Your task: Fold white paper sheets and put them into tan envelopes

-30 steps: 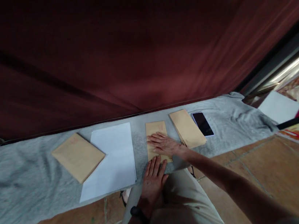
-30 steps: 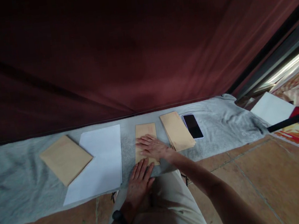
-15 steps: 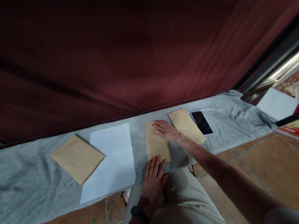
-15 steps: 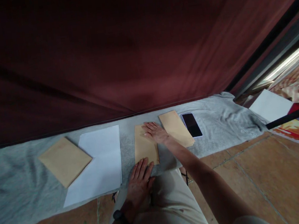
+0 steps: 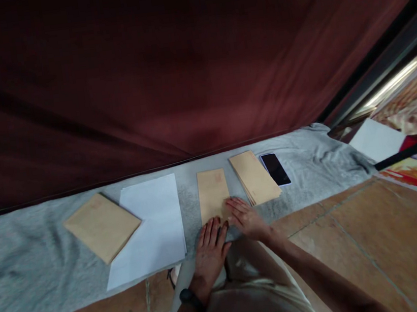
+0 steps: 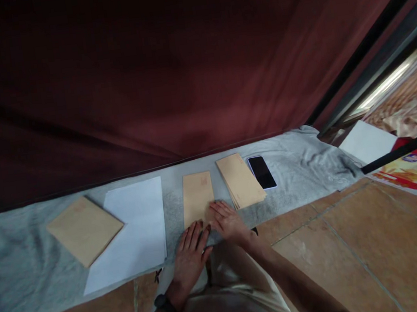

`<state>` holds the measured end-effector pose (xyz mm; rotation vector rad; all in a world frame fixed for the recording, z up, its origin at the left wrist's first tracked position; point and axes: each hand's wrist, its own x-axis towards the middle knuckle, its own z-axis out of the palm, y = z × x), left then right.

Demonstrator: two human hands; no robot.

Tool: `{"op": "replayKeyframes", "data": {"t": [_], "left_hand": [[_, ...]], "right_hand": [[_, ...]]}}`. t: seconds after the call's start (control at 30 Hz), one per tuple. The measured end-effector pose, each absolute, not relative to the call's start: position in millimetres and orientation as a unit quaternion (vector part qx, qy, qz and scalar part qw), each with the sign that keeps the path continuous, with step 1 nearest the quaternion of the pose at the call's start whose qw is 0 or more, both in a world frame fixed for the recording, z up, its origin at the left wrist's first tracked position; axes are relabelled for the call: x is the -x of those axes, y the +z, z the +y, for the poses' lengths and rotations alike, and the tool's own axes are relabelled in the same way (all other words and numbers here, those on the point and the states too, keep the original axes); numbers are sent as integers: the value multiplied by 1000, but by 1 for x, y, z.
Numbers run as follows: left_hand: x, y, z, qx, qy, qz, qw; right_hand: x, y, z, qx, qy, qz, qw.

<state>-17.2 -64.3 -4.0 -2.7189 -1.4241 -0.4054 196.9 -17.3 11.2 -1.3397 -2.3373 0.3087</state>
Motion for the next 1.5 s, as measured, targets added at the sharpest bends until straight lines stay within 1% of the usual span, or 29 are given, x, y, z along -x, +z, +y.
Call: {"op": "replayKeyframes", "data": {"t": [0.2,0.4,0.63,0.77,0.93,1.13,1.3,1.5], "left_hand": [[21,-6,-67,875,-139,-463,-6],[20,3,-57,860,-165,-481,-46],[-7,12,5,897,-142,-413,-60],[-16,11,44,906,-133,-398,-50],[-23,12,84,906,-115,-404,-53],[-16,9,112,879,-117,-458,-69],[14,1,96,825,-164,-534,-88],[32,-9,10,713,-296,-596,-223]], "right_hand": [[-176,14,-75,430,139,-867,212],[-179,4,-82,447,110,-865,202],[-175,-14,-79,460,99,-854,221],[-175,-12,-79,460,94,-859,206],[-177,-6,-78,455,90,-863,199],[-178,-4,-78,455,102,-862,197],[-178,-7,-78,452,115,-859,213],[-178,-9,-77,453,118,-856,220]]}}
